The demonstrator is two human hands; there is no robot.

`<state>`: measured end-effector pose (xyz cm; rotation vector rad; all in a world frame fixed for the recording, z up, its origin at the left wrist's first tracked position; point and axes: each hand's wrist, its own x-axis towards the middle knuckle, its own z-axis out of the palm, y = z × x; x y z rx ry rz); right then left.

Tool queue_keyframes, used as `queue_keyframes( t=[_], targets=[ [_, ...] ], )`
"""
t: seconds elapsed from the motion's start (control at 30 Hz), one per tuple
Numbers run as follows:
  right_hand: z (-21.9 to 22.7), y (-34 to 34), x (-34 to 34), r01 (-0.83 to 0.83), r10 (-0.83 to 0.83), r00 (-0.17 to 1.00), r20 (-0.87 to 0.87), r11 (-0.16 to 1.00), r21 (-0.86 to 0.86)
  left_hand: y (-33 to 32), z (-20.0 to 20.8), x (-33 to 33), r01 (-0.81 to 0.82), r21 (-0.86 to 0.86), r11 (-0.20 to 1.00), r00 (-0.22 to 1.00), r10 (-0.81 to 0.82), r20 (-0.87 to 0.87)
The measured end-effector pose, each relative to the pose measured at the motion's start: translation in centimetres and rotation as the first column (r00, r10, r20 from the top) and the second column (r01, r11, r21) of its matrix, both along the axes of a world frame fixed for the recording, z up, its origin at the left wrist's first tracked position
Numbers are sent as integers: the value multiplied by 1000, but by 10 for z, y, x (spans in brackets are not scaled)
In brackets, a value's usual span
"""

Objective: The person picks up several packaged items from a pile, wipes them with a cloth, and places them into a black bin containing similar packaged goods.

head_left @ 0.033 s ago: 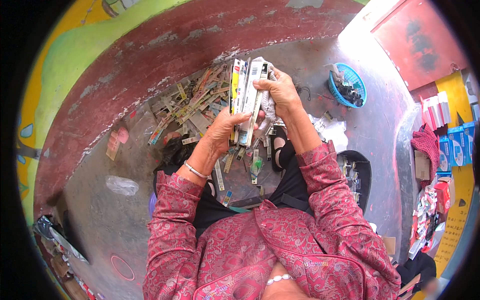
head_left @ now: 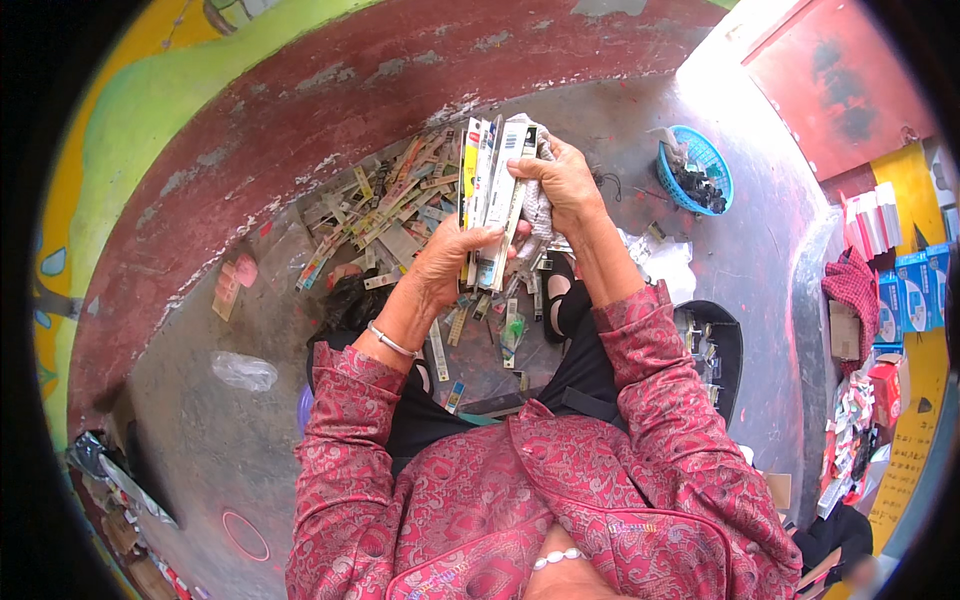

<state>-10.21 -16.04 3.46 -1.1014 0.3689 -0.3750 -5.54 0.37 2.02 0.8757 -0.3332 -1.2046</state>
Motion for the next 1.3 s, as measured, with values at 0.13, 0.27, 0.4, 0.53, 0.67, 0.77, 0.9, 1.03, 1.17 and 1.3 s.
queue_keyframes(
  t=[0.13, 0.27, 0.4, 0.53, 0.67, 0.77, 0.9, 1.03, 1.17, 1.3],
  targets=[
    [3, -5, -1, 90, -87, 994, -60, 995, 47, 0, -2, 0, -49, 29, 998, 997, 47, 66],
    [17, -28, -11, 485, -478, 873, 99, 872, -72, -2, -2, 3, -85, 54, 995, 995, 82, 60],
    [27, 20, -8, 405, -264, 914, 308, 547, -733, -6, -13, 1, -68, 107, 992, 982, 48, 184],
    [8, 28, 3, 366, -295, 911, 289, 252, -896, -6, -15, -9, -16, 68, 998, 971, -1, 239],
    [1, -17, 16, 509, -509, 769, 386, 122, -852, -7, -6, -15, 81, 76, 994, 984, -92, 156],
    [11, -47, 14, 592, -613, 781, 117, 669, -449, 0, -7, -9, 35, 101, 994, 992, -47, 114],
    [28, -36, -2, 623, -575, 778, 251, 656, -427, 0, -6, -3, -12, 168, 986, 997, 0, 74],
    [-1, 31, 6, 426, -300, 894, 333, 339, -839, -10, -12, -11, -41, 153, 987, 969, 2, 247],
    [-1, 15, 18, 443, -379, 854, 356, 173, -880, -7, -21, -13, 42, 120, 992, 960, -73, 269],
    [19, -45, 9, 588, -614, 683, 396, 140, -797, -7, -15, -11, 25, 129, 991, 987, -45, 153]
  ],
)
